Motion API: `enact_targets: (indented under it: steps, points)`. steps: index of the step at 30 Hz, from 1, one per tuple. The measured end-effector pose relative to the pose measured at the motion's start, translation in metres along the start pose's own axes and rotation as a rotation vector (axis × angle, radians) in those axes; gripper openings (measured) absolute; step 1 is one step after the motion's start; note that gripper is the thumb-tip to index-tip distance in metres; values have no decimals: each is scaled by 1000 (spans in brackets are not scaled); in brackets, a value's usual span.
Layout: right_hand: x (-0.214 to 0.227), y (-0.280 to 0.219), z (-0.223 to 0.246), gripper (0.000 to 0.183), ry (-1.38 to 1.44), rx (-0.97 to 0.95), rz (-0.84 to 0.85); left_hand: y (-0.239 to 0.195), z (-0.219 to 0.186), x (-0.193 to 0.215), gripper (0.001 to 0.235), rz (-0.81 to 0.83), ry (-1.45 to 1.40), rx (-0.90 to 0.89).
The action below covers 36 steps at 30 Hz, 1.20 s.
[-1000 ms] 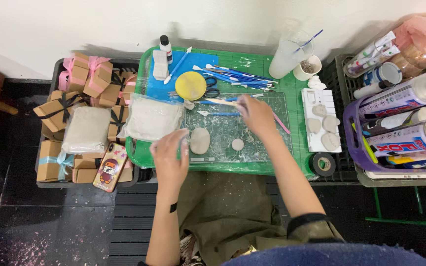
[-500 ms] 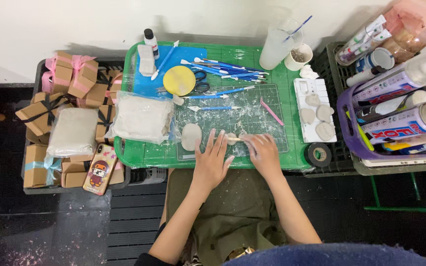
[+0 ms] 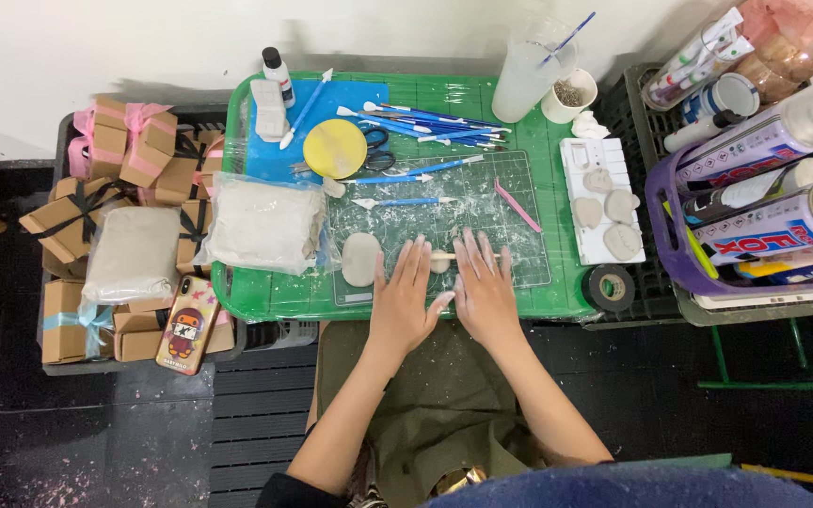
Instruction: The person rolls and shapes pieces of clay by hand on a green cutting mat, using fingers to smooth the surface and a small wooden tool to define a seam.
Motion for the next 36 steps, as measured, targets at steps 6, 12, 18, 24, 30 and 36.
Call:
enact_targets:
  steps: [6,12,18,24,30,36]
  points:
    - [-5,-1,-3,59,3,18,4,5,0,-1,84,42,76,38]
    - [3,-29,3,60,45,46,25,-22,-11,5,99,86,62,-6]
    - [-3,-13,3,64,31,33,13,-6,-5,-2,102,70,9,-1]
    - [-2,-1,1,63,34,-4,-4,4,-1,-3,98,56,53,46]
    - [-1,-19,7,60,40,49,46,-17,-7,4,102,84,36,-12]
    - [-1,7,5,62,-1,27,20,5,10,-8,97,52,62,49]
Point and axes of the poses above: each hand's wrist, its own y-axis towards the middle knuckle, its own x-axis out of the back of the hand, z = x × y, the point moved 5 cm from there along y, towards the middle knuckle, and after that the axes turned 9 degrees about -y, right-handed, at the moved point
